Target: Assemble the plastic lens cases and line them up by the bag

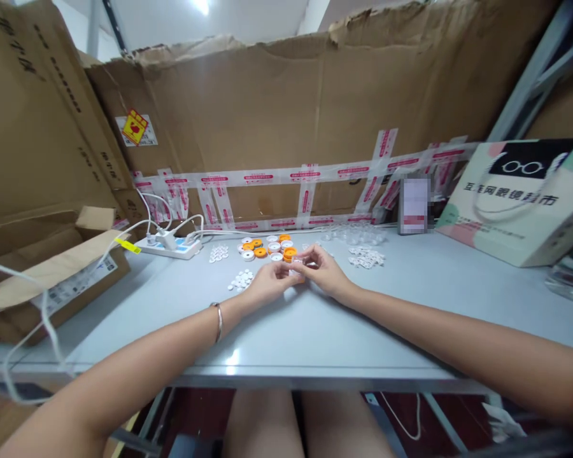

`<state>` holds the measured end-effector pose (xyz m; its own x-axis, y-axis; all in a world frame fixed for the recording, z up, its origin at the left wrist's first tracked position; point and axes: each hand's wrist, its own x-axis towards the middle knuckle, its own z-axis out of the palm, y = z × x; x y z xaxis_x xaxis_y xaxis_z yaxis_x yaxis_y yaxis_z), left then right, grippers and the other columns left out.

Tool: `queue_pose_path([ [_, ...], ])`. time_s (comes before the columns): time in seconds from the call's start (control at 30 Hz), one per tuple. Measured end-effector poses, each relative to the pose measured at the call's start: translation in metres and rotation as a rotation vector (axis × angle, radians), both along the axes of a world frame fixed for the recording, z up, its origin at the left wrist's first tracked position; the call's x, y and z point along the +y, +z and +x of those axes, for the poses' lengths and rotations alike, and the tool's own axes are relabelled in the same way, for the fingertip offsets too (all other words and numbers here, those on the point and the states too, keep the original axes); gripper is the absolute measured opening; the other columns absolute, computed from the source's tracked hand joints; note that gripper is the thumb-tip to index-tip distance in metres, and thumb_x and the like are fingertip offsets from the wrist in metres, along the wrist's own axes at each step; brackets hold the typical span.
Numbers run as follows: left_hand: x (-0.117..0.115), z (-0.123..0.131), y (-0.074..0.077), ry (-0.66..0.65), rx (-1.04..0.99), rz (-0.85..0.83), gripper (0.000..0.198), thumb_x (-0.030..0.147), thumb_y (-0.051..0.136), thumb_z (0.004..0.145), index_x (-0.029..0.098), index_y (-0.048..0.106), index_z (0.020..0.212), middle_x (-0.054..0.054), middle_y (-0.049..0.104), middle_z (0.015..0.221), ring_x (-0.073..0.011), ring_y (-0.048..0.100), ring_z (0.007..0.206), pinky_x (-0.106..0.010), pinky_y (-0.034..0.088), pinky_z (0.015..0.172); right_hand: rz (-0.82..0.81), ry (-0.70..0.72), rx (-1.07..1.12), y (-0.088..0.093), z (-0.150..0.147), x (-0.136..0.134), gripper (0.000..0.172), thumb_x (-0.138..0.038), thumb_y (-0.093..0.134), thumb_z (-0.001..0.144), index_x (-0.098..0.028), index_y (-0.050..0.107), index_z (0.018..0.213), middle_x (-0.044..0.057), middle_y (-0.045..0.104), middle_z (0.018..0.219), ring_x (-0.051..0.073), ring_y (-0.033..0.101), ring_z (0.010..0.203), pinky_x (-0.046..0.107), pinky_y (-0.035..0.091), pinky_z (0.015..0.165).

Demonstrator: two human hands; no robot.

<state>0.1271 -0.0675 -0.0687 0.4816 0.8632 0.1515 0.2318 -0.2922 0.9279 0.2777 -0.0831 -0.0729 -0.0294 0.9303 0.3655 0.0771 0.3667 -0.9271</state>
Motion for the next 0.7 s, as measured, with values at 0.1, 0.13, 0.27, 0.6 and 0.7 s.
queue_pose_path([
  [0.1,-0.001,-0.001,-0.003,-0.005,-0.011,0.010,0.027,0.032,0.070,0.068,0.009,0.064,0.081,-0.007,0.068,0.077,-0.0192,0.061,0.073,-0.028,0.045,0.069,0.002,0.009,0.006,-0.001,0.000,-0.003,0.035,-0.046,0.071,0.060,-0.022,0.050,0.074,-0.002,0.061,0.074,0.016,0.057,0.074,0.032,0.046,0.072],
  [0.13,-0.001,-0.001,-0.004,-0.011,-0.017,0.013,0.027,0.033,0.070,0.069,0.008,0.064,0.080,-0.008,0.067,0.077,-0.0188,0.061,0.073,-0.028,0.045,0.069,-0.001,0.025,0.011,-0.001,0.000,-0.004,0.033,-0.048,0.068,0.064,-0.022,0.050,0.076,-0.001,0.062,0.076,0.016,0.058,0.076,0.032,0.046,0.073],
  [0.27,-0.002,-0.002,-0.005,-0.055,-0.035,0.026,0.025,0.032,0.070,0.070,0.009,0.065,0.079,-0.007,0.067,0.076,-0.0173,0.060,0.072,-0.027,0.045,0.070,-0.010,0.047,0.015,-0.001,0.003,-0.008,0.032,-0.044,0.069,0.063,-0.022,0.051,0.078,-0.001,0.064,0.076,0.017,0.059,0.076,0.033,0.046,0.074],
  [0.6,-0.006,-0.007,-0.003,-0.123,-0.039,0.052,0.014,0.024,0.058,0.085,0.010,0.060,0.088,-0.004,0.063,0.086,-0.0151,0.061,0.077,-0.034,0.050,0.073,-0.031,-0.004,0.050,0.003,0.003,-0.015,0.022,-0.028,0.054,0.087,-0.014,0.055,0.104,0.003,0.062,0.093,0.015,0.061,0.078,0.034,0.050,0.072],
  [0.7,-0.002,-0.008,-0.006,-0.132,-0.040,0.048,0.015,0.024,0.056,0.086,0.011,0.059,0.091,-0.004,0.062,0.090,-0.0160,0.061,0.080,-0.035,0.051,0.074,-0.041,-0.061,0.071,0.003,0.010,-0.010,0.024,-0.032,0.050,0.090,-0.014,0.055,0.105,0.004,0.062,0.094,0.014,0.061,0.075,0.032,0.051,0.068],
])
